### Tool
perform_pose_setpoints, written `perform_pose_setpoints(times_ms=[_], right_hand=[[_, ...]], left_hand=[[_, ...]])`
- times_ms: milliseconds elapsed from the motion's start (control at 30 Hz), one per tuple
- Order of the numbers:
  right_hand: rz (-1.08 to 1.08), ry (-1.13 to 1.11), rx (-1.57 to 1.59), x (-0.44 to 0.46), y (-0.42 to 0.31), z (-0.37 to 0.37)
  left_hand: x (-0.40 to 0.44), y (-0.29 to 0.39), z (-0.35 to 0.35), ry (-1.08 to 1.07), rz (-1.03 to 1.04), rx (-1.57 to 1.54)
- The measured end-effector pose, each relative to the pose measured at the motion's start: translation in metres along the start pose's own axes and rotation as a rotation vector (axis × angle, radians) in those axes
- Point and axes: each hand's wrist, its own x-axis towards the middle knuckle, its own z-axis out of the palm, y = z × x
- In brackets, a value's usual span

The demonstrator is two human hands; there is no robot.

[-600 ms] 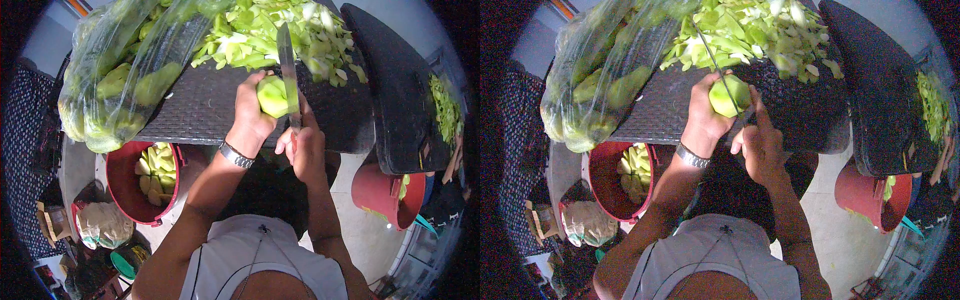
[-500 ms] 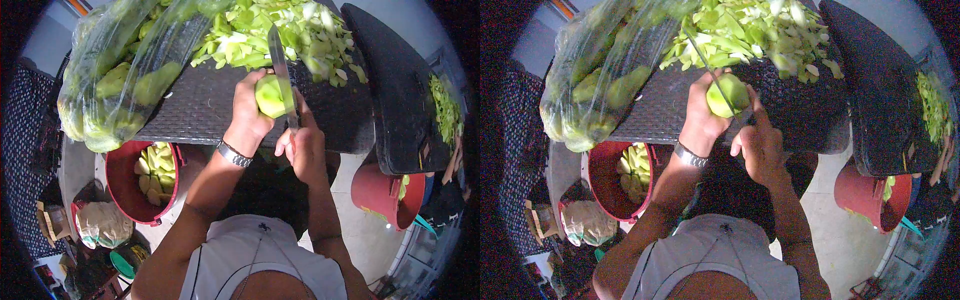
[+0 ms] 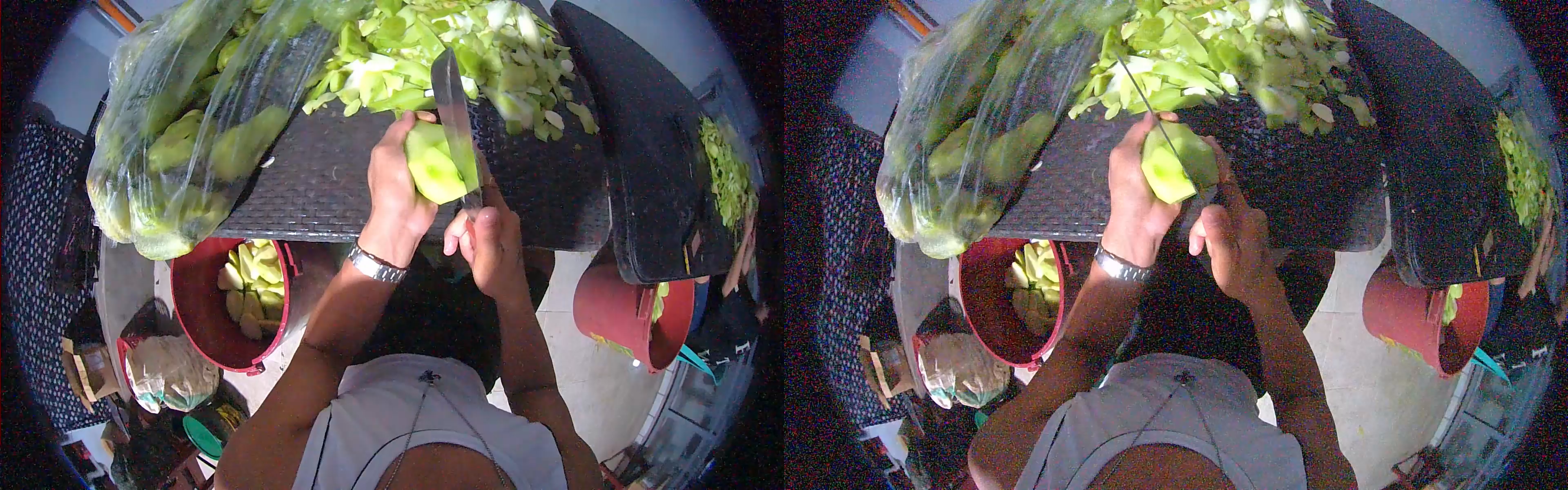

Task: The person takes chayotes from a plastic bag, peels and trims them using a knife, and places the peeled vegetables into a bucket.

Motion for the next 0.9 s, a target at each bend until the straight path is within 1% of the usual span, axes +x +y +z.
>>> perform_pose_setpoints(times_ms=[67, 200, 233, 267, 300, 367, 400, 467, 500, 533, 567, 633, 700, 733, 833, 867, 900], right_hand=[[0.034, -0.015, -0.008, 0.000, -0.004, -0.003], [0.082, 0.110, -0.152, 0.000, -0.005, -0.006], [0.092, 0.134, -0.210, 0.000, -0.007, -0.006], [0.100, 0.158, -0.271, 0.001, -0.007, -0.007], [0.028, 0.158, -0.351, 0.003, -0.002, -0.007], [-0.106, 0.146, -0.510, 0.003, 0.011, -0.006], [-0.088, 0.134, -0.517, 0.004, 0.010, -0.006], [-0.042, 0.105, -0.533, 0.005, 0.005, -0.008], [-0.073, 0.120, -0.561, 0.005, 0.003, -0.008], [-0.102, 0.133, -0.590, 0.005, 0.002, -0.008], [-0.130, 0.146, -0.619, 0.005, 0.001, -0.007], [-0.141, 0.142, -0.696, 0.006, -0.004, -0.009], [-0.124, 0.130, -0.767, 0.005, -0.007, -0.008], [-0.108, 0.123, -0.801, 0.006, -0.008, -0.008], [-0.028, 0.093, -0.863, 0.007, -0.013, -0.006], [0.005, 0.085, -0.876, 0.008, -0.014, -0.006], [0.023, 0.070, -0.901, 0.009, -0.017, -0.006]], left_hand=[[0.004, -0.001, -0.005, -0.024, 0.063, 0.058], [0.014, 0.014, 0.001, 0.056, 0.200, 0.205], [0.017, 0.020, 0.000, -0.005, 0.238, 0.235], [0.020, 0.022, -0.002, 0.005, 0.200, 0.217], [0.025, 0.023, -0.004, 0.009, 0.160, 0.200], [0.032, 0.010, -0.010, 0.076, 0.164, 0.285], [0.038, 0.005, -0.022, 0.045, 0.235, 0.434], [0.040, 0.011, -0.035, 0.055, 0.442, 0.816], [0.040, 0.018, -0.039, 0.057, 0.547, 1.007], [0.017, 0.036, -0.018, 0.124, 0.614, 1.138], [0.012, 0.043, -0.012, 0.168, 0.836, 1.108], [0.002, 0.058, 0.004, 0.071, 1.133, 1.021], [0.003, 0.076, 0.014, -0.280, 1.372, 1.260], [0.015, 0.085, 0.021, -0.529, 1.506, 1.398], [0.038, 0.086, 0.028, -0.940, 1.462, 1.775], [0.051, 0.083, 0.024, -1.008, 1.429, 1.807], [0.058, 0.083, 0.022, -1.024, 1.444, 1.818]])
